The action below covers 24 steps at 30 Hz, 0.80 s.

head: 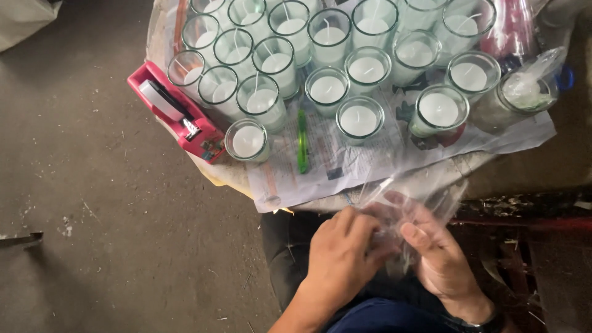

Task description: The person wraps individual glass jar candles in clear plastic bags using a tape dispenser to seal the bags. The person handles each candle one at a time, places it into a bag, and secures the opening with tape before setting the wrapped candle aside.

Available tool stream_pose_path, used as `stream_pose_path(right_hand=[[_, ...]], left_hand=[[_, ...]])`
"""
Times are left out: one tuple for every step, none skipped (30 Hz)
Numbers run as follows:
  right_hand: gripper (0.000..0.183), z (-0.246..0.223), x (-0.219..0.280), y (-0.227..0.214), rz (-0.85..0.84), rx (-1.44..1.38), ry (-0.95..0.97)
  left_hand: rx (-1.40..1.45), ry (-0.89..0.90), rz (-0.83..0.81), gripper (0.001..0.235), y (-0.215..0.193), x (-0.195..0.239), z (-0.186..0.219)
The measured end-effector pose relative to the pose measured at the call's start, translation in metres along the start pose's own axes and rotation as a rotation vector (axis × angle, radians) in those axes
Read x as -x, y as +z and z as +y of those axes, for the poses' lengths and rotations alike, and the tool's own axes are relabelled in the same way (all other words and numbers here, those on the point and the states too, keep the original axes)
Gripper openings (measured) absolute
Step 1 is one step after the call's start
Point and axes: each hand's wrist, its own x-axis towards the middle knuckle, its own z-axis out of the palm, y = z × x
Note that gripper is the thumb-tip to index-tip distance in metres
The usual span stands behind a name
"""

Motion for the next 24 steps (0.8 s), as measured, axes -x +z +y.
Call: stream_pose_path(right_hand=[[0.049, 0.002, 0.000, 0.000, 0.088, 0.064, 0.040], [0.048, 0.003, -0.001, 0.000, 0.173, 0.128, 0.079], [0.048, 0.006, -0.001, -0.006, 0.171, 0.128, 0.077], [0.043, 0.009, -0.001, -0.011, 0.159, 0.061, 0.061], [0.038, 0.012, -0.001, -0.017, 0.146, -0.007, 0.045], [0.038, 0.014, 0.000, -0.021, 0.153, -0.007, 0.046], [0.033, 0.016, 0.001, -0.024, 0.209, 0.042, 0.035], [0.030, 0.017, 0.001, -0.027, 0.260, 0.093, 0.023], [0.030, 0.014, 0.001, -0.030, 0.263, 0.094, 0.022], [0.029, 0.011, 0.000, -0.032, 0.211, 0.174, -0.032], [0.028, 0.009, -0.001, -0.034, 0.158, 0.254, -0.085], [0.028, 0.007, -0.001, -0.033, 0.155, 0.252, -0.082], [0.029, 0.006, -0.001, -0.033, 0.194, 0.288, -0.067], [0.031, 0.005, -0.001, -0.032, 0.233, 0.324, -0.050], [0.031, 0.004, -0.002, -0.032, 0.231, 0.323, -0.046], [0.030, 0.003, -0.002, -0.032, 0.185, 0.346, -0.092], [0.028, 0.002, -0.002, -0.031, 0.139, 0.367, -0.138], [0.028, 0.001, -0.002, -0.033, 0.137, 0.368, -0.138], [0.028, 0.000, -0.003, -0.034, 0.163, 0.371, -0.146], [0.028, -0.002, -0.002, -0.035, 0.190, 0.375, -0.152], [0.028, -0.007, -0.003, -0.035, 0.188, 0.377, -0.149], [0.026, -0.012, -0.004, -0.035, 0.100, 0.390, -0.191], [0.026, -0.017, -0.005, -0.034, 0.010, 0.401, -0.232], [0.026, -0.018, -0.004, -0.036, 0.006, 0.401, -0.231]], left_hand=[[-0.027, 0.082, 0.054, 0.021, 0.002, -0.001, 0.000], [-0.056, 0.167, 0.110, 0.019, 0.003, -0.004, 0.000], [-0.057, 0.169, 0.111, 0.019, -0.002, -0.003, -0.001], [0.169, -0.002, 0.081, 0.011, -0.008, -0.003, 0.000], [0.393, -0.173, 0.044, 0.006, -0.013, -0.002, -0.001], [0.397, -0.175, 0.038, 0.006, -0.016, -0.001, -0.002], [0.628, -0.183, 0.145, 0.005, -0.020, 0.000, -0.004], [0.857, -0.187, 0.257, 0.004, -0.024, 0.001, -0.006], [0.860, -0.186, 0.255, 0.004, -0.028, 0.003, -0.010], [0.887, -0.261, 0.309, 0.004, -0.031, 0.006, -0.015], [0.913, -0.336, 0.363, 0.004, -0.035, 0.009, -0.020], [0.911, -0.339, 0.366, 0.004, -0.036, 0.010, -0.023], [0.823, -0.403, 0.386, 0.007, -0.037, 0.013, -0.026], [0.734, -0.468, 0.404, 0.012, -0.037, 0.015, -0.030], [0.732, -0.472, 0.406, 0.012, -0.036, 0.017, -0.033], [0.663, -0.453, 0.430, 0.018, -0.035, 0.019, -0.035], [0.595, -0.433, 0.454, 0.027, -0.035, 0.021, -0.038], [0.595, -0.433, 0.455, 0.027, -0.039, 0.020, -0.039], [0.491, -0.384, 0.428, 0.025, -0.042, 0.020, -0.040], [0.389, -0.338, 0.401, 0.023, -0.046, 0.019, -0.041], [0.390, -0.341, 0.403, 0.023, -0.045, 0.022, -0.044], [0.508, -0.364, 0.441, 0.015, -0.045, 0.024, -0.047], [0.626, -0.387, 0.478, 0.013, -0.045, 0.026, -0.050], [0.624, -0.388, 0.482, 0.013, -0.047, 0.027, -0.051]])
